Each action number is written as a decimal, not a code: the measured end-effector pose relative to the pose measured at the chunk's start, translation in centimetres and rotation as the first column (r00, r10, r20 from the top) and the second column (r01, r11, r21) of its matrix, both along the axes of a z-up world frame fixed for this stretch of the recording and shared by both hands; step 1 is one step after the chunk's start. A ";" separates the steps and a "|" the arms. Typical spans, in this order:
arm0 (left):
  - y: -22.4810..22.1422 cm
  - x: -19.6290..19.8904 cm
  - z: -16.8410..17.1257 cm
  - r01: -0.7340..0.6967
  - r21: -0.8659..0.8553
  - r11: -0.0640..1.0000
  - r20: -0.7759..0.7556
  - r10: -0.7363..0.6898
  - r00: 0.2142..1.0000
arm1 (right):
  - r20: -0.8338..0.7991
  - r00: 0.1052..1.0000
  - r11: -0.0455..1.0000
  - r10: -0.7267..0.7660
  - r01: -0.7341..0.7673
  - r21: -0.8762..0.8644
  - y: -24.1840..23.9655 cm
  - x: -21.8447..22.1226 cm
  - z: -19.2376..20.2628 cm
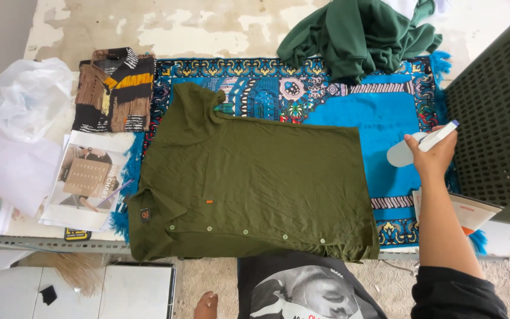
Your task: A person is smoothing out and ironing a green long-sleeved shirt on a patterned surface.
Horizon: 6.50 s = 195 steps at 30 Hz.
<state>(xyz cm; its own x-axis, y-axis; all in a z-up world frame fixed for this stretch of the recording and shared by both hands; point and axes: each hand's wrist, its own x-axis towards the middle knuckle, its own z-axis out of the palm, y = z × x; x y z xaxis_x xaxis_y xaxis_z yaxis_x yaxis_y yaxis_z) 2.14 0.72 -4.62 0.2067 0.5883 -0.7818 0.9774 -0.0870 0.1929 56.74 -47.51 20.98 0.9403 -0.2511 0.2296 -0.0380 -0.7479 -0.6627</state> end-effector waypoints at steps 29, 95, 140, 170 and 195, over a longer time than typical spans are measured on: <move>-6.1 15.3 11.4 0.583 0.751 0.309 0.214 -0.950 0.228 | 0.022 0.845 0.843 -0.535 0.532 0.074 -6.7 -24.1 -8.1; -7.5 16.4 11.5 0.527 0.706 0.474 0.396 -0.880 0.261 | -0.454 0.635 0.711 0.625 -0.704 -0.007 14.9 -12.6 -6.0; -5.8 16.8 12.5 0.565 0.703 0.433 0.408 -0.895 0.179 | -0.469 0.882 0.993 0.036 -0.086 -0.085 -4.6 -12.6 -6.3; -31.0 17.8 7.8 0.159 -0.576 0.802 0.594 0.276 0.756 | -0.663 0.538 0.535 0.521 -0.810 -0.238 5.9 -6.0 -7.3; -46.9 27.6 6.4 -0.525 -0.615 0.589 0.428 0.808 0.404 | -0.636 0.063 -0.051 0.769 -0.986 -0.160 11.2 -9.3 -8.3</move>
<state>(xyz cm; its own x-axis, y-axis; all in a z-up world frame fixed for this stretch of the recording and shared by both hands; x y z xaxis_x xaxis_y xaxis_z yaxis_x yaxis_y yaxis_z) 29.73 -46.15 1.75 0.3605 0.4946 -0.7908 0.2963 0.7432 0.5999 47.39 -36.33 12.65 0.2713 0.8822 -0.3850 0.8381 -0.4132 -0.3562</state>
